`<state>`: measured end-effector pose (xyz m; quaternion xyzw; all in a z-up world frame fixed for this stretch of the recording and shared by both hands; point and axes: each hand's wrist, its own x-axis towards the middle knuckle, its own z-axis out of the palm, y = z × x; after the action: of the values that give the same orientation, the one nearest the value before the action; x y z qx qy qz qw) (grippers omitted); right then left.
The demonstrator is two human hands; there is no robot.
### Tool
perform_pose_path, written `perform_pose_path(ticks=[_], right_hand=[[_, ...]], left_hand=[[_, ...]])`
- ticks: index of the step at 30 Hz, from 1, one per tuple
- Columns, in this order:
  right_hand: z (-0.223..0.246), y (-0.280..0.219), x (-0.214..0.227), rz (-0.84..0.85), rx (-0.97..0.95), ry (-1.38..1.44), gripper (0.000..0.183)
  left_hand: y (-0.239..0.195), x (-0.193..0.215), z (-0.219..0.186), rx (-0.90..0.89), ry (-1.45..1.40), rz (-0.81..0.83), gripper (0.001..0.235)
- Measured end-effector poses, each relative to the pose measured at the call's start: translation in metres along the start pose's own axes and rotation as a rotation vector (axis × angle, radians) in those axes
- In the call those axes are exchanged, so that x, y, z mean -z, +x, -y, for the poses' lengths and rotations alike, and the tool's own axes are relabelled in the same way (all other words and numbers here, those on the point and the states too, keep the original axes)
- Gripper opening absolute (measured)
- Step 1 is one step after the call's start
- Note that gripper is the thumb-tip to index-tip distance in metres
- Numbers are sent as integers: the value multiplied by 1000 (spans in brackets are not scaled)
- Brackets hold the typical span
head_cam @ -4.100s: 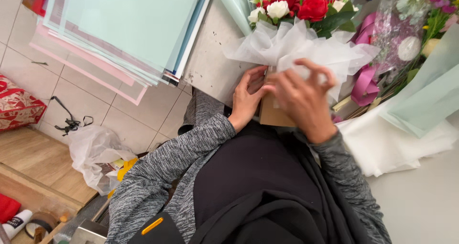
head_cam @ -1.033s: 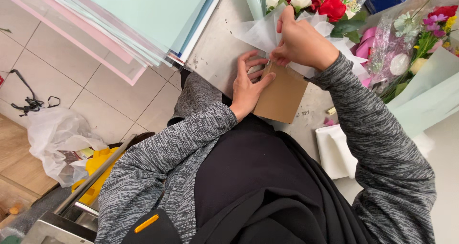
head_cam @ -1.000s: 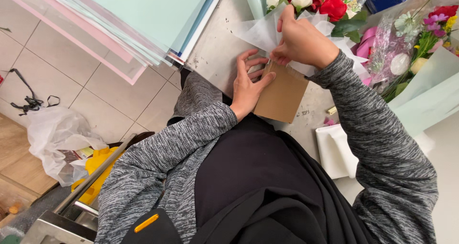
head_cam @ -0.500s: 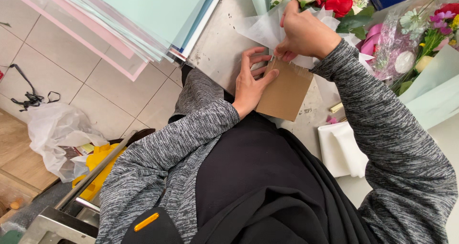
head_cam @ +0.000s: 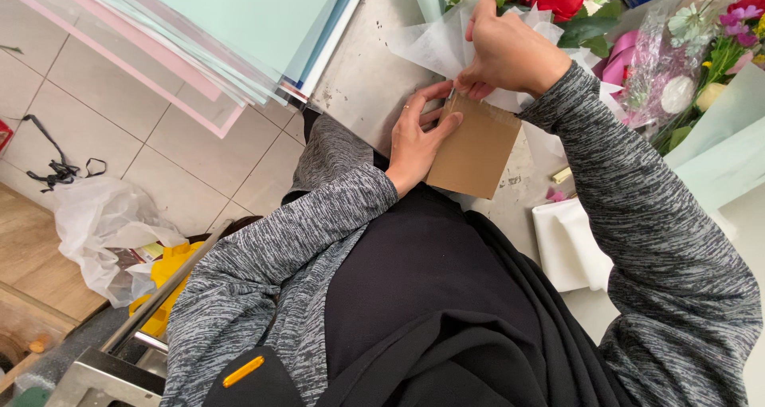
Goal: The person wraps a pre-made floral bouquet with layers of light-colored and decorative paper, securing the paper with tape and trimming it with shears.
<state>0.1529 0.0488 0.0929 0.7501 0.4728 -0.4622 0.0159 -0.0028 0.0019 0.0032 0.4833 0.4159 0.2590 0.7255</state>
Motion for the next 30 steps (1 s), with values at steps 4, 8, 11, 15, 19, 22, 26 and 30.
perform_pose_path(ticks=[4, 8, 11, 15, 19, 22, 26, 30], right_hand=[[7, -11, 2, 3, -46, 28, 37], [3, -11, -1, -34, -49, 60, 39], [7, -14, 0, -13, -38, 46, 34], [-9, -3, -10, -27, 50, -7, 31], [-19, 7, -18, -85, 182, -157, 33], [-21, 8, -19, -92, 197, -169, 31], [-23, 7, -21, -90, 173, -155, 31], [-31, 9, -24, -96, 202, -161, 30]], left_hand=[[2, 0, 4, -42, -6, 0, 38], [7, -2, 17, -108, 19, -21, 36], [4, 0, 10, -70, 47, -23, 36], [5, -1, 16, -52, 39, -37, 40], [5, 0, 19, -47, 44, -35, 40], [6, -1, 18, -54, 63, -39, 40], [6, -1, 18, -53, 68, -36, 40], [6, -1, 16, -34, 71, -35, 40]])
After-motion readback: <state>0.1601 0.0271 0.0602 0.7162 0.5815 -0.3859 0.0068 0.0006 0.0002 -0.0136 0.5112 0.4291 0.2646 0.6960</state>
